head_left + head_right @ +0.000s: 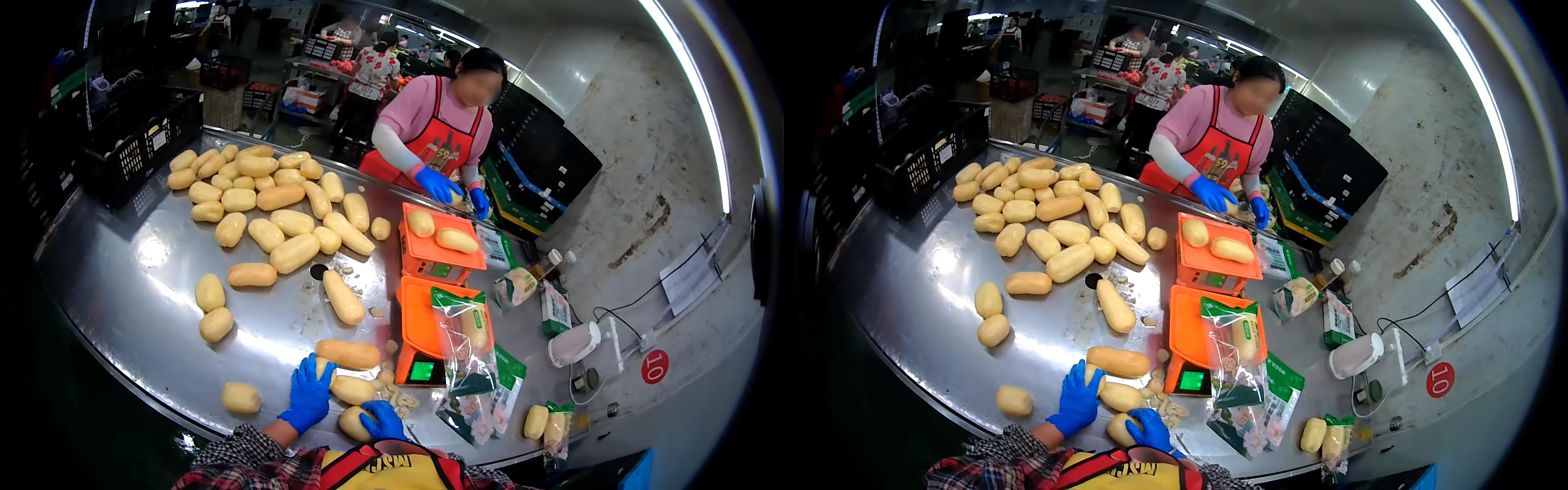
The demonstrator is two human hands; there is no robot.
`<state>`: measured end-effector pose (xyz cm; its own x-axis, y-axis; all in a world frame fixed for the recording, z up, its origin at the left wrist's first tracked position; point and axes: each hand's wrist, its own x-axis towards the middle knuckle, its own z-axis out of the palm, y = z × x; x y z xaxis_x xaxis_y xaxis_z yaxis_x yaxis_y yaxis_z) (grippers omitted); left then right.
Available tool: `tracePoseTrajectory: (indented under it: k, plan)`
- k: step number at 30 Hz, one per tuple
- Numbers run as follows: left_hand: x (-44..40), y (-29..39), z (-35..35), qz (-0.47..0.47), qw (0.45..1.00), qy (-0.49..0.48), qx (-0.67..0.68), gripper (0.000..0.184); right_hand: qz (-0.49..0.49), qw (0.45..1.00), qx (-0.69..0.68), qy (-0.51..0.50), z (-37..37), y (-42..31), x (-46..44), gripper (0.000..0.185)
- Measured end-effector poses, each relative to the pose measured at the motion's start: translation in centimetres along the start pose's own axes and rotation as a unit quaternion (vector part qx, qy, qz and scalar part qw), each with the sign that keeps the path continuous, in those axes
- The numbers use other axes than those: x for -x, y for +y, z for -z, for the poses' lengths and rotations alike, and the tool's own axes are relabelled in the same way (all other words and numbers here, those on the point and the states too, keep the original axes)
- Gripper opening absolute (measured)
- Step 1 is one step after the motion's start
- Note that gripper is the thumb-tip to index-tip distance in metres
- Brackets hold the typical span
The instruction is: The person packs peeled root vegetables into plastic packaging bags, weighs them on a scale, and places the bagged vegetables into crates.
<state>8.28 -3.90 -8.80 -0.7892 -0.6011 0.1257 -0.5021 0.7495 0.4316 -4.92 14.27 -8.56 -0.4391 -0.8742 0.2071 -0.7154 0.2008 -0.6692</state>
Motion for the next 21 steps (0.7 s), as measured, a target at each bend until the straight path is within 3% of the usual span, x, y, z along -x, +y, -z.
tracePoseTrajectory:
  k: [3, 8, 14, 18, 19, 20, 21]
  plan:
    - [-0.1, 0.2, 0.5, -0.013, 0.999, 0.021, 0.033, 0.072, -0.021, 0.999, 0.000, 0.023, 0.4, -0.5, 0.1, 0.029]
    - [0.0, -0.1, 0.5, -0.032, 0.999, 0.025, -0.027, 0.069, -0.053, 0.998, -0.029, 0.022, -0.6, 0.2, 0.4, 0.028]
    - [-0.4, 1.3, 1.6, -0.027, 1.000, -0.007, 0.003, 0.075, 0.005, 0.998, -0.036, 0.056, -0.4, 0.1, 1.0, 0.030]
    - [-0.4, 1.0, 1.8, -0.038, 0.999, -0.033, -0.009, 0.082, 0.005, 0.997, -0.068, 0.020, 1.8, 0.2, 0.8, 0.034]
    - [-0.1, 0.2, 1.4, -0.052, 0.998, -0.026, 0.007, 0.083, 0.002, 0.994, -0.098, 0.041, 3.2, 0.0, 1.1, 0.033]
    - [-0.4, 1.3, 3.4, -0.039, 0.998, -0.032, 0.044, 0.084, -0.084, 0.990, -0.107, 0.038, 5.7, -1.5, 1.1, 0.032]
    - [-0.2, 0.9, 3.7, -0.017, 0.998, -0.029, 0.056, 0.085, -0.055, 0.994, -0.047, 0.077, 6.2, 0.3, 2.6, 0.030]
